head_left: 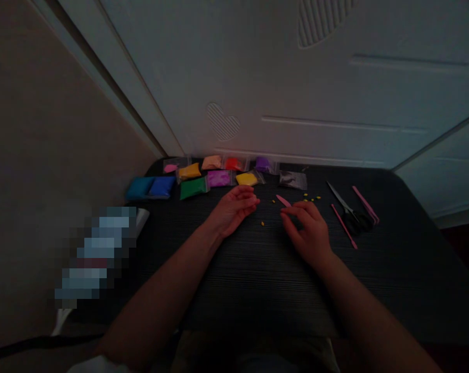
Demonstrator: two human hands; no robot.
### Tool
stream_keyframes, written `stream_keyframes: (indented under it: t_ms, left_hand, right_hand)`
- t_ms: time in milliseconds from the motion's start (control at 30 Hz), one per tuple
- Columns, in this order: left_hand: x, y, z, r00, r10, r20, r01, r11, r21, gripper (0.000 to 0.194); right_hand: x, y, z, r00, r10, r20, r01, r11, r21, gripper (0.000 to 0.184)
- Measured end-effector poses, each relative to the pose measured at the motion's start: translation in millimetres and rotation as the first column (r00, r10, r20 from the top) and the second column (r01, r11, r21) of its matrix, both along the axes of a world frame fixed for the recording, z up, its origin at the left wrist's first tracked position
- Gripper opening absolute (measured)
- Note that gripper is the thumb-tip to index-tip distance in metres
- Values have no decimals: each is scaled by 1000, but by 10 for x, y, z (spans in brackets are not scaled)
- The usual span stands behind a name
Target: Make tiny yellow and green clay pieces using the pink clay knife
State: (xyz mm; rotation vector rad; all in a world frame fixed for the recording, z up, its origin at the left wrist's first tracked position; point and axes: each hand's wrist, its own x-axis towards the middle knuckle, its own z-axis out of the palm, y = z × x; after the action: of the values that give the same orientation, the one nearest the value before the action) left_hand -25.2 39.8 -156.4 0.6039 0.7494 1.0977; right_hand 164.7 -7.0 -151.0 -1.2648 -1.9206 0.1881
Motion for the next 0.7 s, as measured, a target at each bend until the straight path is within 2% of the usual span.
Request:
stream_keyframes:
  t_ms: [233,600,700]
  left_hand:
    - [-18,10,17,1000,9,-4,-9,1000,10,28]
    - [-35,39,-7,985,59,161,-51,997,-56,21]
    - [-52,57,-10,994,60,89,-60,998,3,24]
  right_hand:
    - [7,3,3,1000,17,-9,-17,1000,-10,15]
    - [-3,6,8,1000,12,-24,-13,999,-36,15]
    - [4,10,9,1000,6,-21,-7,999,-38,15]
